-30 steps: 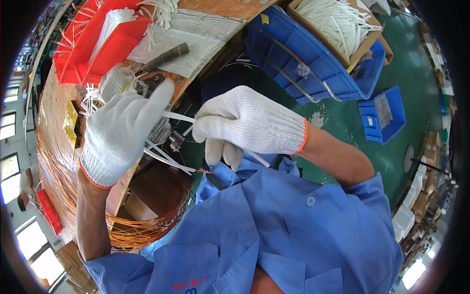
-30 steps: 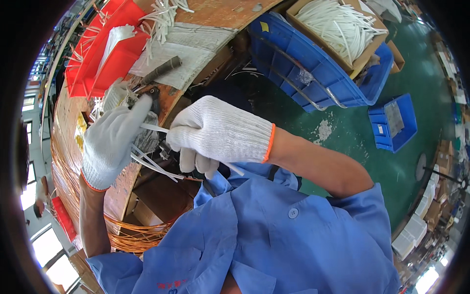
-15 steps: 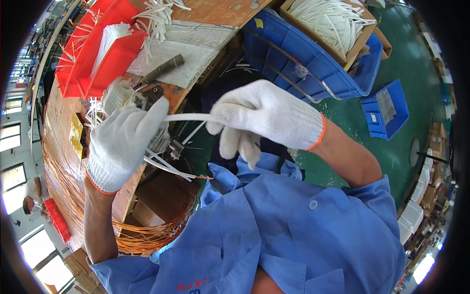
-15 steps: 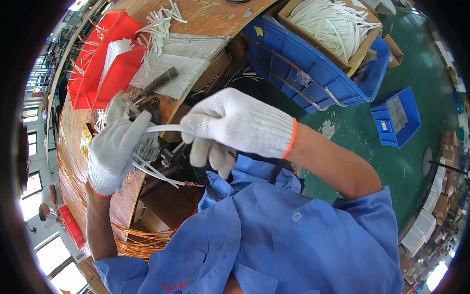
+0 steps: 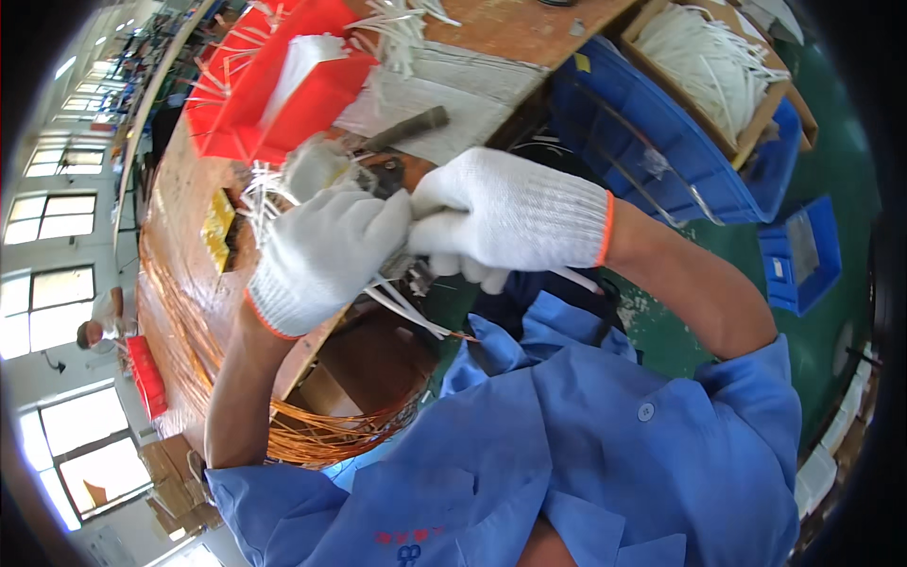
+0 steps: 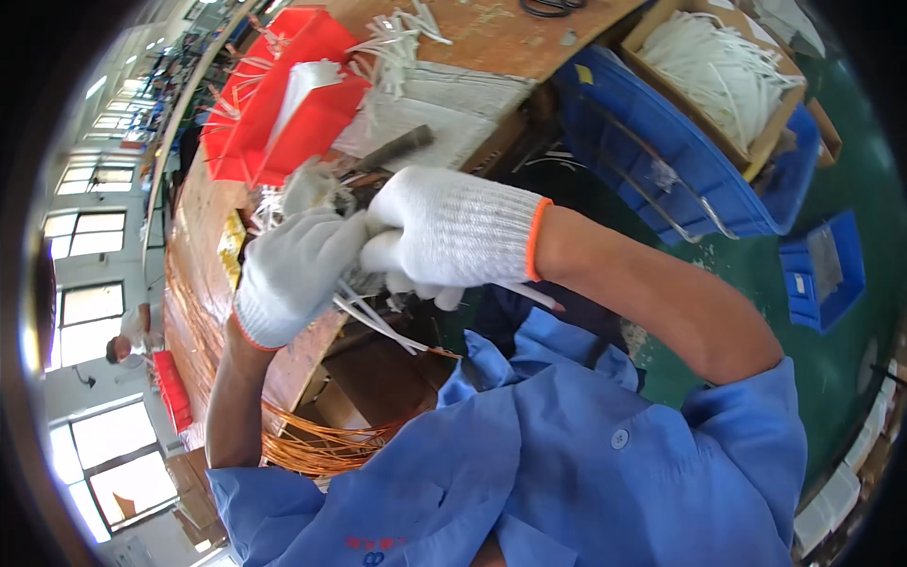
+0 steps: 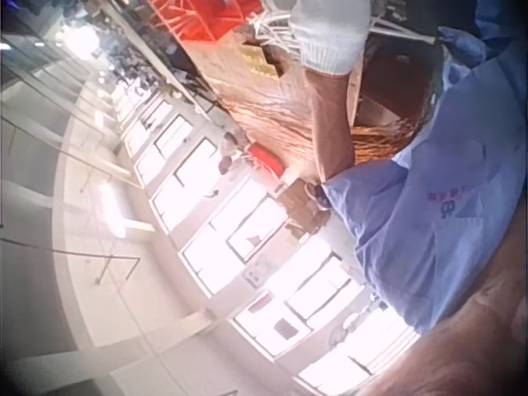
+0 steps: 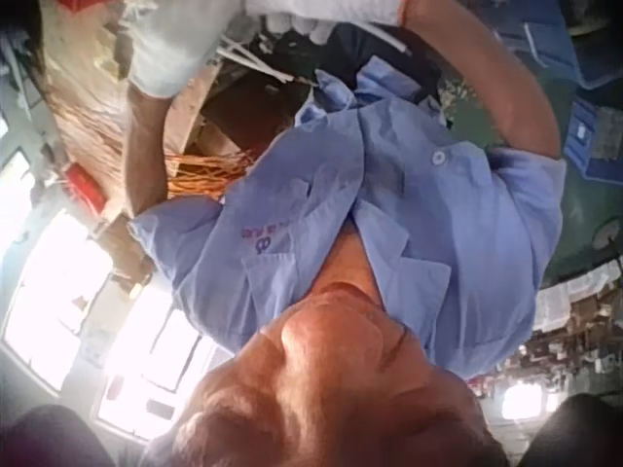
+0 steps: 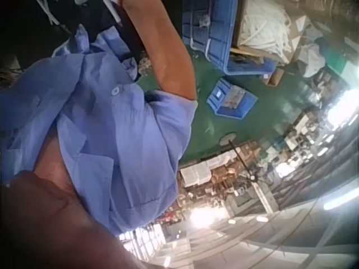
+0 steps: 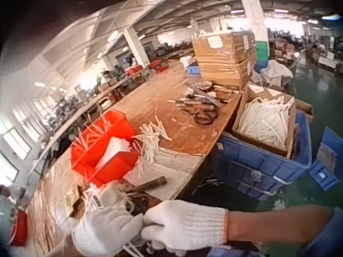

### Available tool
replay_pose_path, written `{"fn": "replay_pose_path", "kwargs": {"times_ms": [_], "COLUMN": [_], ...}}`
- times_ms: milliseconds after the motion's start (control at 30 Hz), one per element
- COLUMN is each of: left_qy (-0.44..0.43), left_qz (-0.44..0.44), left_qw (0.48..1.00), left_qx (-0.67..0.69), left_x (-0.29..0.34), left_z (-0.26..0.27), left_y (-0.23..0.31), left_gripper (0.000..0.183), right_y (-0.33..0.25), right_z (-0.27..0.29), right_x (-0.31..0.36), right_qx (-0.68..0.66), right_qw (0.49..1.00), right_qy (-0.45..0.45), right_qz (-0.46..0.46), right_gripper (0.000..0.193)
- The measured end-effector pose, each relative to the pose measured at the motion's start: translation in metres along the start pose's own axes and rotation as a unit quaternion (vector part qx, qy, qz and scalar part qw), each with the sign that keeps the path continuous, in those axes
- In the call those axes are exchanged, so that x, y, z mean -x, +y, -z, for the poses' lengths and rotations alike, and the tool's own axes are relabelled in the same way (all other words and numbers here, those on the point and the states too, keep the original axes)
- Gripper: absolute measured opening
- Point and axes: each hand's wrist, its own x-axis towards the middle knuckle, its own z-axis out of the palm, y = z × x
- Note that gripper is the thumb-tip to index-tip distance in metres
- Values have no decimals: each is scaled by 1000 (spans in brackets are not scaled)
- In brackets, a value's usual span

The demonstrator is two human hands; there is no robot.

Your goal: Manually winding copper wire around a stator core and applying insulation.

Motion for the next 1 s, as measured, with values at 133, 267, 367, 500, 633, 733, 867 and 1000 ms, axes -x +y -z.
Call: {"fn": "replay_pose_path", "kwargs": {"times_ms": [133, 267, 367, 500, 633, 733, 867, 1000], "left_qy": [58, 73, 151, 207, 221, 223, 221, 227], "left_qz": [106, 265, 380, 404, 348, 328, 313, 311], "left_qw": [989, 928, 762, 729, 777, 786, 800, 800], "left_qx": [81, 252, 502, 512, 476, 475, 462, 460], "left_x": [10, 59, 71, 71, 74, 74, 73, 75], "left_z": [15, 3, -24, -48, -64, -66, -67, -68], "left_y": [-8, -20, 1, 16, 9, 5, 1, 1], "left_gripper": [61, 82, 67, 64, 73, 71, 68, 65], "right_y": [13, 10, 10, 4, 3, -4, -16, -20], "right_z": [-5, -16, -24, -23, -30, -31, -33, -40], "right_x": [-4, 0, -3, 1, 10, -1, -40, -54], "right_qx": [64, 39, 3, -66, -99, -105, -89, -45], "right_qw": [991, 992, 994, 994, 988, 987, 993, 995], "right_qy": [69, 88, 95, 73, 58, 67, 65, 81], "right_qz": [96, 82, 50, -56, -101, -98, -49, -19], "right_gripper": [28, 27, 25, 24, 27, 30, 33, 34]}}
